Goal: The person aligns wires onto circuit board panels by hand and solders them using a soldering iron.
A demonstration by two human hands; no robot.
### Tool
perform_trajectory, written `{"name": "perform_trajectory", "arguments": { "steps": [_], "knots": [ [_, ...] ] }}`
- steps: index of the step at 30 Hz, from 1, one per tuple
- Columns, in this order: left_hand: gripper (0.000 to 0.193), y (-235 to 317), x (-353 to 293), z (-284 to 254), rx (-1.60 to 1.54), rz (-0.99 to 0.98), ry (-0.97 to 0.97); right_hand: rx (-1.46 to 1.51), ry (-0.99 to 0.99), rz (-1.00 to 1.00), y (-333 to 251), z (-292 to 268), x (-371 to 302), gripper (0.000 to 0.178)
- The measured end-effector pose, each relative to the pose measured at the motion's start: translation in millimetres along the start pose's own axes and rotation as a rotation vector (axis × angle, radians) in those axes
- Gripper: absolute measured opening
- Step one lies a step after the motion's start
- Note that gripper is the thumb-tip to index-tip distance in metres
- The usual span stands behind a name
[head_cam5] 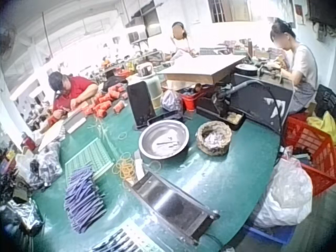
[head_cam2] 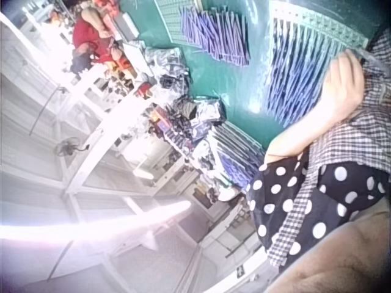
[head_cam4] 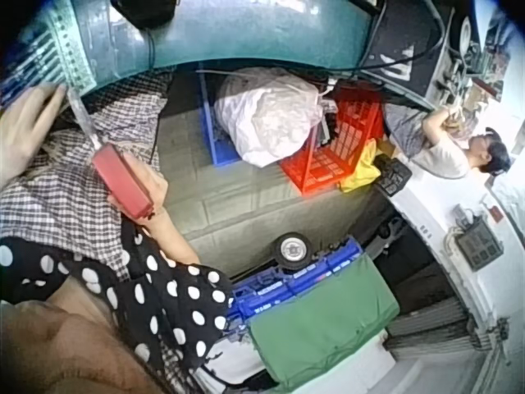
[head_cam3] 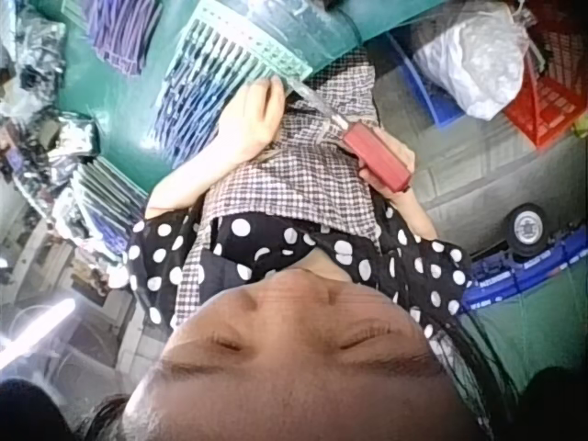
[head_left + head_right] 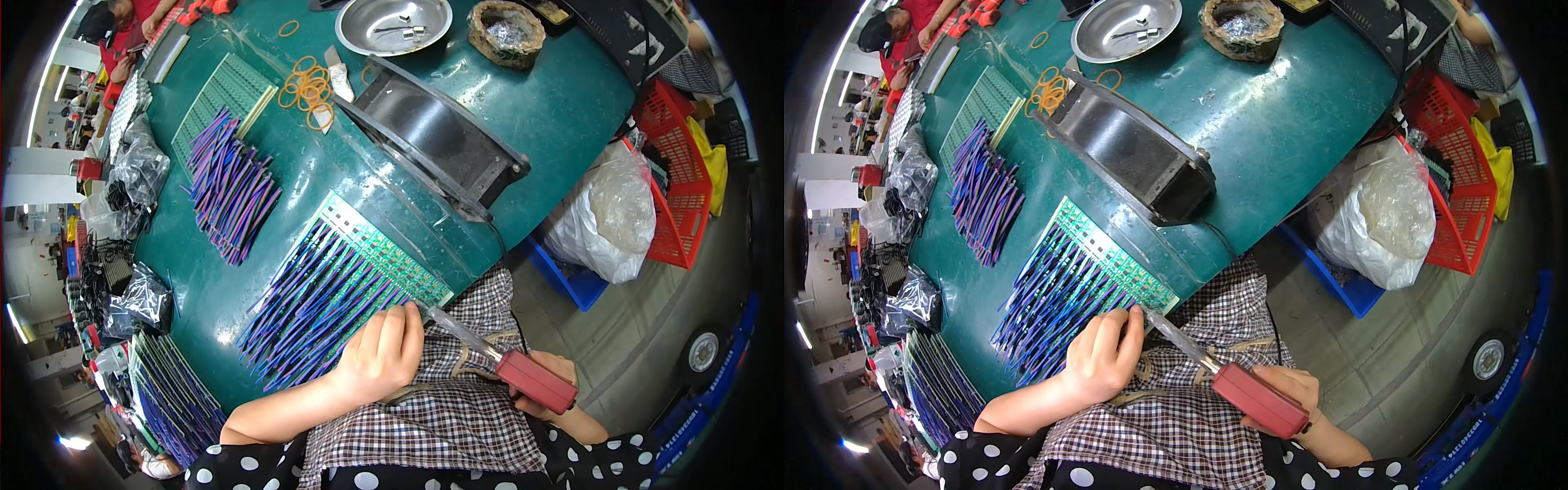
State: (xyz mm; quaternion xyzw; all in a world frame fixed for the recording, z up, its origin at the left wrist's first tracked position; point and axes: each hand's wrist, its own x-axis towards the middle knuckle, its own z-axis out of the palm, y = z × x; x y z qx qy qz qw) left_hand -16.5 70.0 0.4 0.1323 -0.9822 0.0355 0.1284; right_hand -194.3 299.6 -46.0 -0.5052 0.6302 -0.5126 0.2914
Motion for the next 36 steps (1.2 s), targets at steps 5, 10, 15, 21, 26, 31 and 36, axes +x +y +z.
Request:
{"name": "perform_trajectory", "arguments": {
  "steps": [5,10,15,21,26,31,36],
  "knots": [
    [0.029,0.2,0.8,1.1,-0.001,0.009,0.015,0.275,0.035,0.220,2.4,1.8,-20.6,0.067],
    [0.030,0.7,0.4,-0.8,-0.009,-0.006,0.001,0.020,-0.055,0.075,3.7,-1.9,-12.3,0.070],
    [0.030,1.6,-0.3,0.3,-0.011,-0.014,0.008,0.008,0.033,0.108,-6.3,8.4,8.1,0.061],
    [0.031,2.5,-0.5,-0.5,0.004,-0.015,-0.011,0.145,0.006,0.156,0.7,4.7,-18.0,0.070],
    [0.034,4.8,-0.4,-3.0,0.015,-0.027,-0.048,0.339,0.120,0.260,-10.3,5.6,-9.9,0.071],
    [0.037,4.1,-1.6,-4.0,-0.055,-0.067,-0.032,0.264,0.095,0.237,-6.8,3.6,-16.5,0.072],
    [0.037,3.9,-1.6,-2.5,-0.056,-0.037,-0.022,0.149,-0.002,0.236,-1.8,-1.4,-15.5,0.072]
  ]
}}
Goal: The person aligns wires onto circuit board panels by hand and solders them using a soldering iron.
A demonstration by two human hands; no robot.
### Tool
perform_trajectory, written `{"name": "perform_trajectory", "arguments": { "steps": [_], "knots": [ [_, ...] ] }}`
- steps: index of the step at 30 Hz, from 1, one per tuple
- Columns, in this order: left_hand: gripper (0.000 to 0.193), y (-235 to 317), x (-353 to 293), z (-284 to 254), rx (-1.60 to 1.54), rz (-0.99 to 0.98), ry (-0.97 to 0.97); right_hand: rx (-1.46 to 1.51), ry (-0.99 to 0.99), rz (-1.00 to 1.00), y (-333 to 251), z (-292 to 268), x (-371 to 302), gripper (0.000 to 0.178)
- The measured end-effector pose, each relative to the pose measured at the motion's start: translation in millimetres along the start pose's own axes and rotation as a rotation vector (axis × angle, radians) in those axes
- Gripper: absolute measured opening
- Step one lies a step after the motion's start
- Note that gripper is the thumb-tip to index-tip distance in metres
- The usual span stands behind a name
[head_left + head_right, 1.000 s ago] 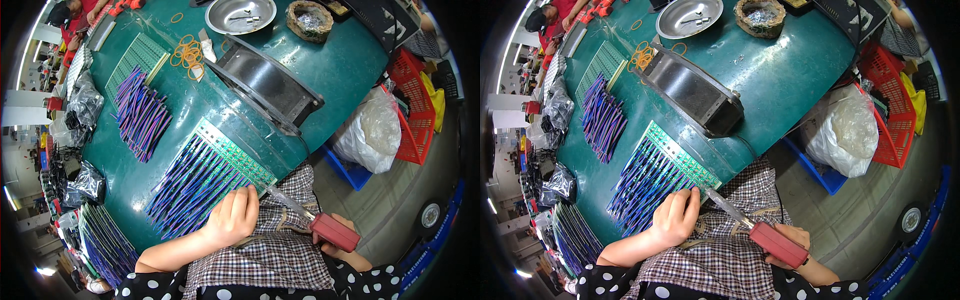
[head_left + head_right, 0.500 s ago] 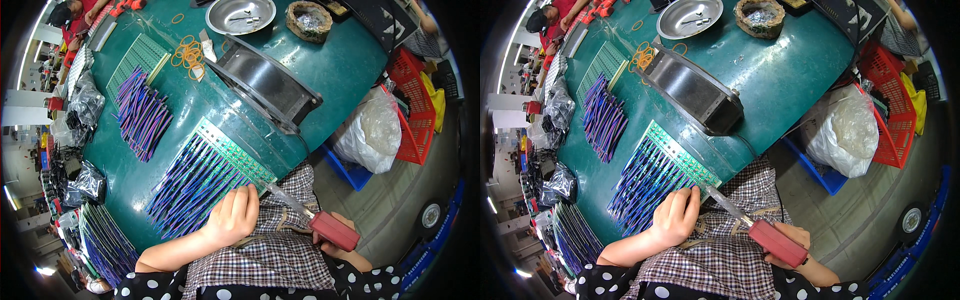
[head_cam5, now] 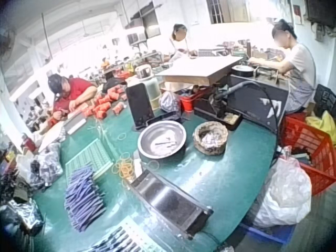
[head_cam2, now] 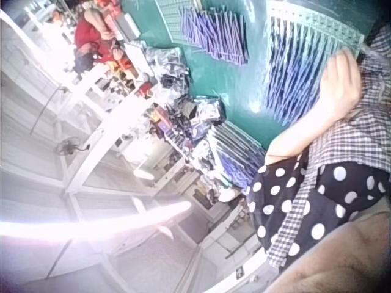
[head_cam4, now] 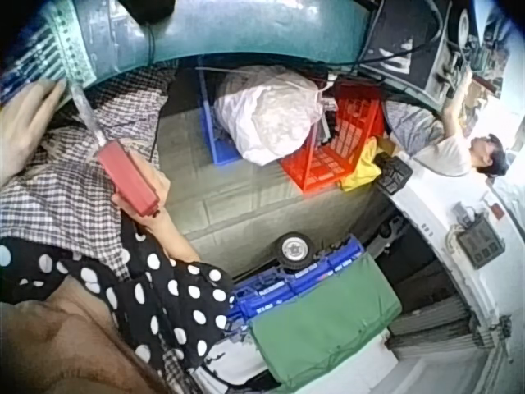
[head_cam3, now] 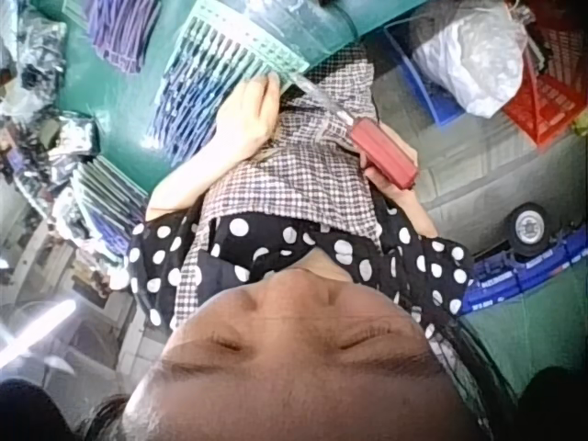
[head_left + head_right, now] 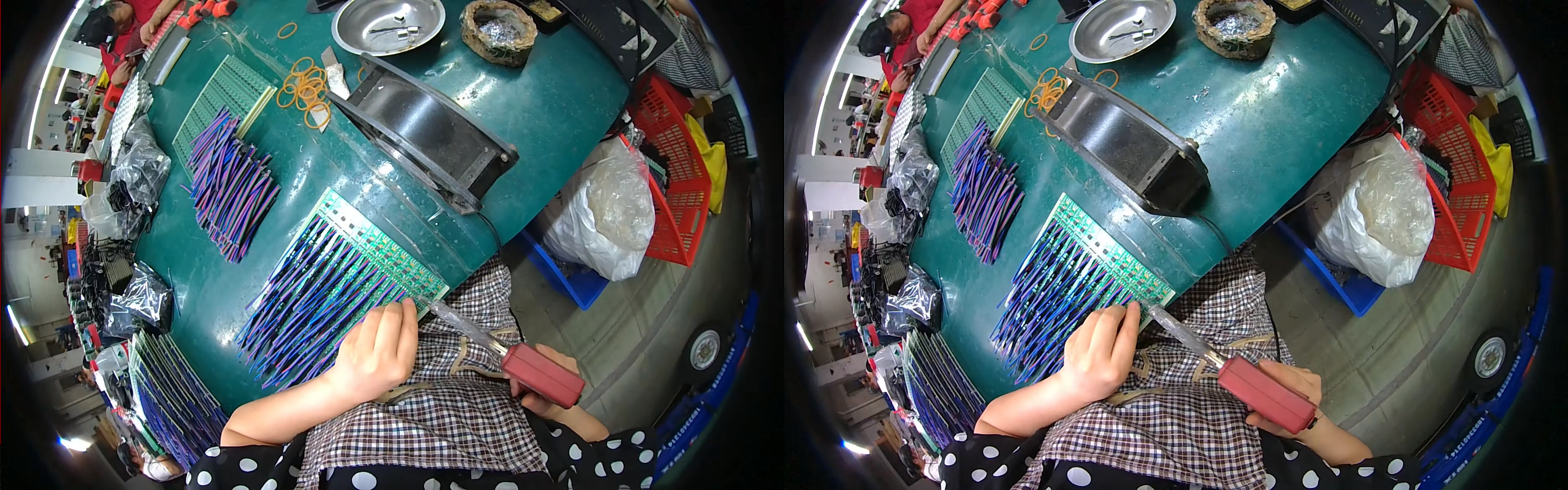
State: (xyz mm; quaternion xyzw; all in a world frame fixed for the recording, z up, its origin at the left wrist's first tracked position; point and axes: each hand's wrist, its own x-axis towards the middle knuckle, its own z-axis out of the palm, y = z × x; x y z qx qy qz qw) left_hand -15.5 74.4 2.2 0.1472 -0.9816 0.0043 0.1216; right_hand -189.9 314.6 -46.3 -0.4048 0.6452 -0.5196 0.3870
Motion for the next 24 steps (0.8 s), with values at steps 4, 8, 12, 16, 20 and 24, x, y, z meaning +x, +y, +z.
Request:
{"name": "perform_trajectory", "arguments": {
  "steps": [4,8,12,16,20,24],
  "knots": [
    [0.036,0.0,1.0,0.4,0.008,0.016,0.001,-0.320,0.063,-0.331,-4.3,4.3,17.2,0.069],
    [0.024,-4.6,3.1,1.2,0.093,0.099,0.009,-0.172,0.040,-0.168,-3.0,9.5,12.8,0.060],
    [0.025,-1.6,2.6,2.6,0.120,0.119,0.001,-0.126,0.169,-0.244,2.6,14.3,12.0,0.059],
    [0.028,0.3,2.0,0.9,0.082,0.080,-0.023,-0.184,-0.002,-0.270,8.6,1.7,4.5,0.069],
    [0.028,0.2,1.6,1.9,0.075,0.074,-0.011,-0.217,0.075,-0.372,7.2,3.4,7.0,0.070],
    [0.030,0.2,1.7,2.0,0.060,0.064,-0.006,-0.191,0.108,-0.227,-3.0,10.8,6.6,0.069]
  ]
}}
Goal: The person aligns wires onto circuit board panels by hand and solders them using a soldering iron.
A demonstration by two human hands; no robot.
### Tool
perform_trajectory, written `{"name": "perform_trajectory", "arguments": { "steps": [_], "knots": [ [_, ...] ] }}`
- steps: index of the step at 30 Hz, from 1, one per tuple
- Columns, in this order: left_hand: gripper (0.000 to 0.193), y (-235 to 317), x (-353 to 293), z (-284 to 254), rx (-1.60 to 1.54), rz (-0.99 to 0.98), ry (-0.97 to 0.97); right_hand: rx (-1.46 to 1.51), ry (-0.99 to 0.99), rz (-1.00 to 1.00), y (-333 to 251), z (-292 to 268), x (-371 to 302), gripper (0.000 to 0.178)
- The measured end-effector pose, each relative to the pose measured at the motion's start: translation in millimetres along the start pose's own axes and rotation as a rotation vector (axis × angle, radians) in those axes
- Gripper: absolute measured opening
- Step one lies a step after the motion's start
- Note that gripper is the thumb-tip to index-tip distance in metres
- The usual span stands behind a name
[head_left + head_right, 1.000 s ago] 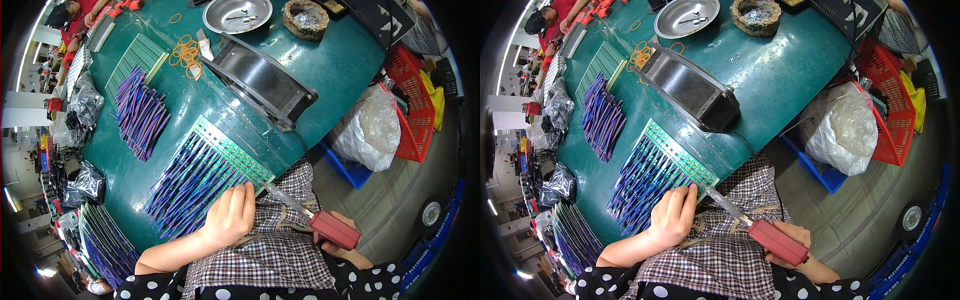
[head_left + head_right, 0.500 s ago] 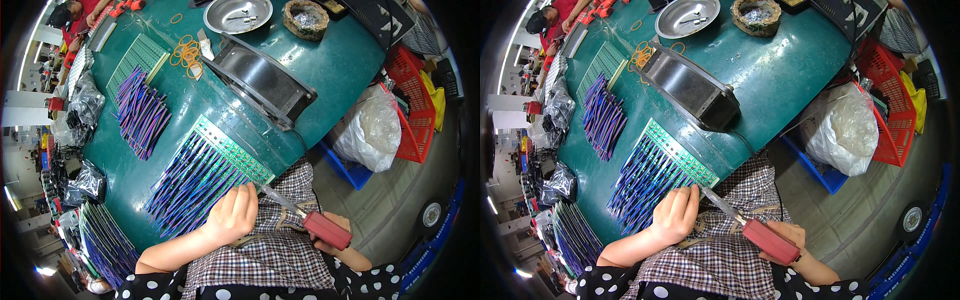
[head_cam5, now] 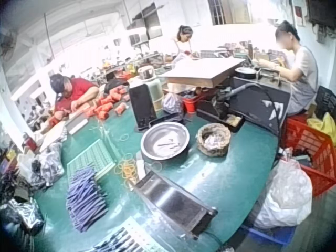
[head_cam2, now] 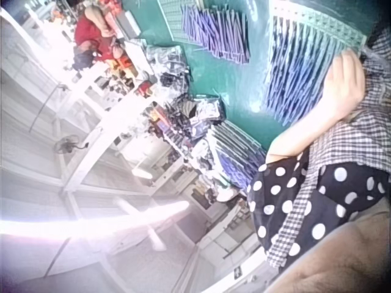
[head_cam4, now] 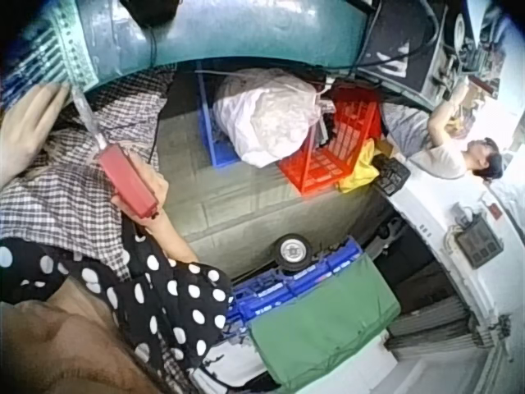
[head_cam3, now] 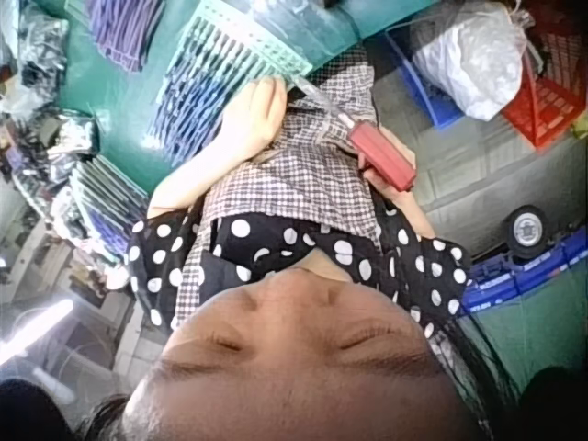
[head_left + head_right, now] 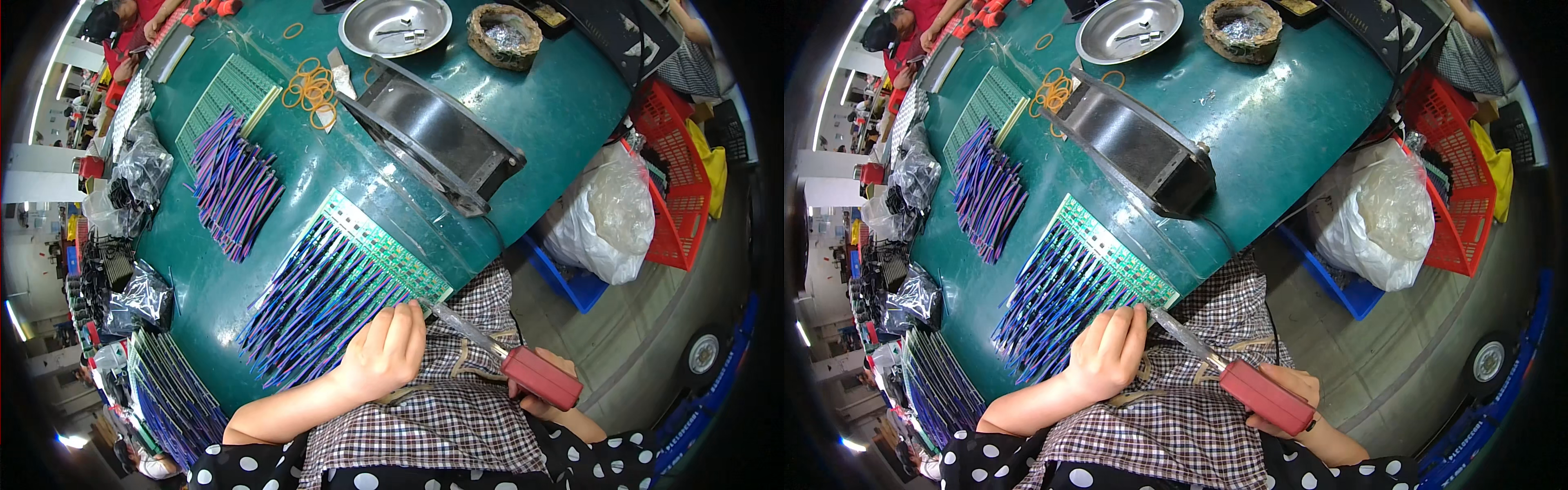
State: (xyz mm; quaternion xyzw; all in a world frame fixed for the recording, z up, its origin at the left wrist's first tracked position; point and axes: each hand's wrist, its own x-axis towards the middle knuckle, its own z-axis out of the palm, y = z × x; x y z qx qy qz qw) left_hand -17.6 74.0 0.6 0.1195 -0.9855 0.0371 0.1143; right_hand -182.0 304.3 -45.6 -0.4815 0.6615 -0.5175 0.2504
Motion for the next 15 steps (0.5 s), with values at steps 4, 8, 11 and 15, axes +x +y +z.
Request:
{"name": "perform_trajectory", "arguments": {
  "steps": [4,8,11,15],
  "knots": [
    [0.030,-1.6,-0.3,1.6,-0.002,-0.001,0.009,0.072,-0.155,0.125,2.0,-8.0,-2.1,0.068],
    [0.030,-0.4,-0.3,-2.1,0.006,-0.017,0.009,0.230,-0.061,0.229,4.9,-5.5,-9.6,0.070],
    [0.034,1.2,0.6,-5.0,-0.013,-0.046,-0.003,0.334,0.052,0.311,-5.8,-2.2,-3.3,0.070],
    [0.033,-0.6,9.6,-18.9,-0.170,-0.137,-0.101,0.569,0.108,0.353,-12.7,0.8,5.0,0.074]
  ]
}}
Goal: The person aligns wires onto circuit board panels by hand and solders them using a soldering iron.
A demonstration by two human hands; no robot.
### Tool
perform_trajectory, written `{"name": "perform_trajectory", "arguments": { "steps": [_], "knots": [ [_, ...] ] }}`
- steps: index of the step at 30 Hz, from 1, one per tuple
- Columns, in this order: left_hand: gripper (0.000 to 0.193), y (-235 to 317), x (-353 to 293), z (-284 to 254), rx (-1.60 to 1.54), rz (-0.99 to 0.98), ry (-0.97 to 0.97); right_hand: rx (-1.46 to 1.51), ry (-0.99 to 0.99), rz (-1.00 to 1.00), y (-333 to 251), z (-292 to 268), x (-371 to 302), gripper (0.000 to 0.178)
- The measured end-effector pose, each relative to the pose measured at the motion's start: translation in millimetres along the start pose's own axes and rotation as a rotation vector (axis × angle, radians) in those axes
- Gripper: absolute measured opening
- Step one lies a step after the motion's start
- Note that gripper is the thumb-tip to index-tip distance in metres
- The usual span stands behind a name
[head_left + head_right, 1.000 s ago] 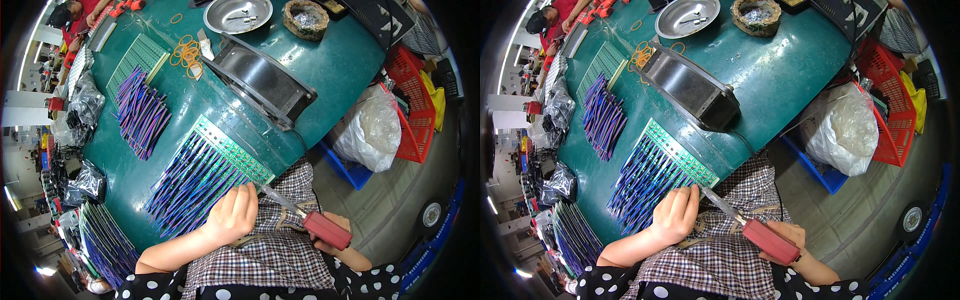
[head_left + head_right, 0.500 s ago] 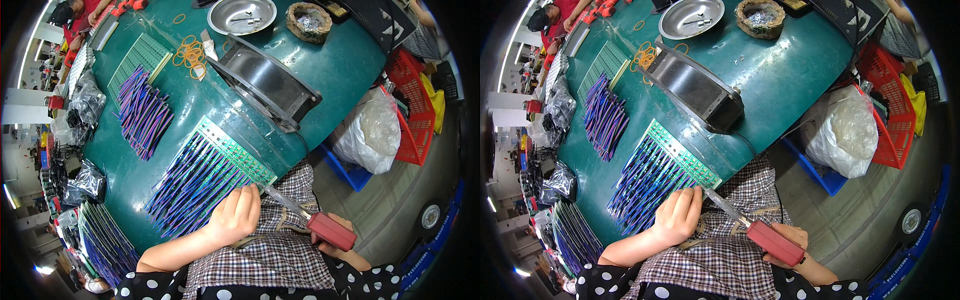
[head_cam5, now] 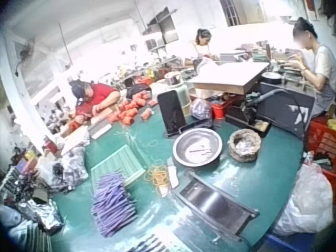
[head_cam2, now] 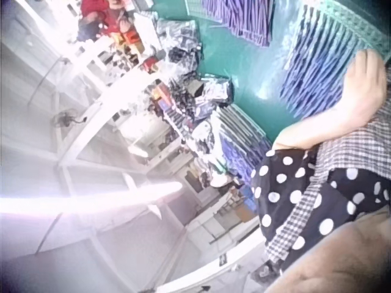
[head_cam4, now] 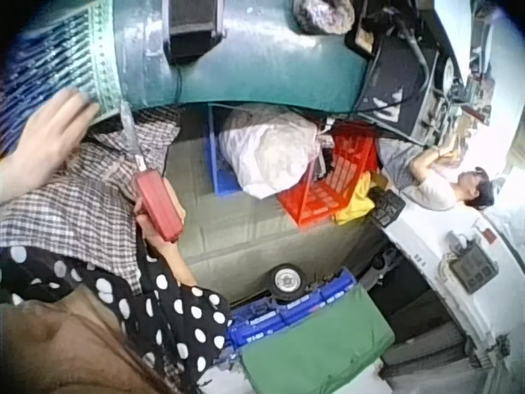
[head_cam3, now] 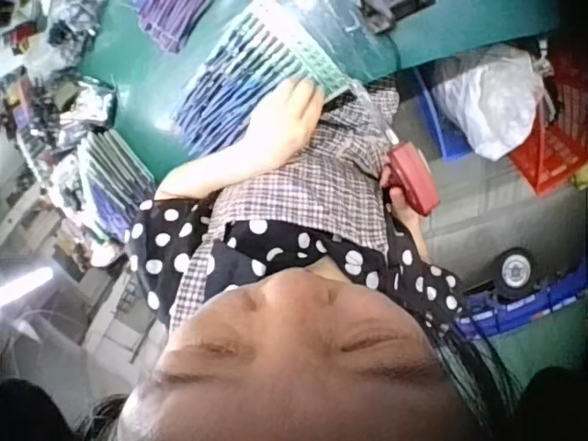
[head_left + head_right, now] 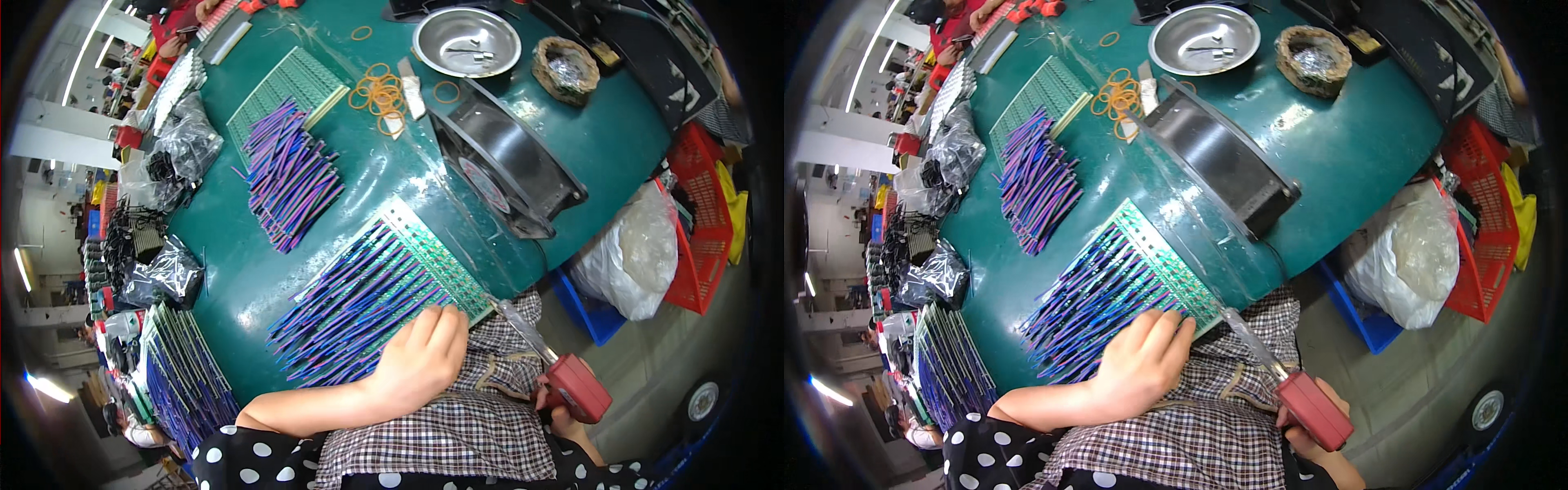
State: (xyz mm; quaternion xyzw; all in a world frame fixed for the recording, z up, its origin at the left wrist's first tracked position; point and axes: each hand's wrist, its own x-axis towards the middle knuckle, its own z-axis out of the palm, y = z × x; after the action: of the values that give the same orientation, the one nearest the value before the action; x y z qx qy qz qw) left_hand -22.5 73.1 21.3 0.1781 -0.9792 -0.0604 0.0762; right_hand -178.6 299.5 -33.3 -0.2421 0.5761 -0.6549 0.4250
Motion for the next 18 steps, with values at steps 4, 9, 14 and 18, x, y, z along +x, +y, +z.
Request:
{"name": "perform_trajectory", "arguments": {
  "steps": [4,9,14,18],
  "knots": [
    [0.019,-63.5,10.6,-17.2,-0.081,-0.297,0.038,0.046,0.174,-0.060,20.0,0.1,-16.3,0.084],
    [0.010,-139.7,22.2,3.7,0.201,-0.403,0.236,0.017,0.000,0.006,23.1,-11.0,-10.7,0.094],
    [0.010,-146.4,29.2,7.5,0.204,-0.467,0.249,0.041,0.079,0.057,5.5,6.6,-2.9,0.091],
    [0.008,-153.0,21.5,1.3,-0.339,-0.623,0.369,0.026,0.091,0.091,-2.1,9.4,1.6,0.085]
  ]
}}
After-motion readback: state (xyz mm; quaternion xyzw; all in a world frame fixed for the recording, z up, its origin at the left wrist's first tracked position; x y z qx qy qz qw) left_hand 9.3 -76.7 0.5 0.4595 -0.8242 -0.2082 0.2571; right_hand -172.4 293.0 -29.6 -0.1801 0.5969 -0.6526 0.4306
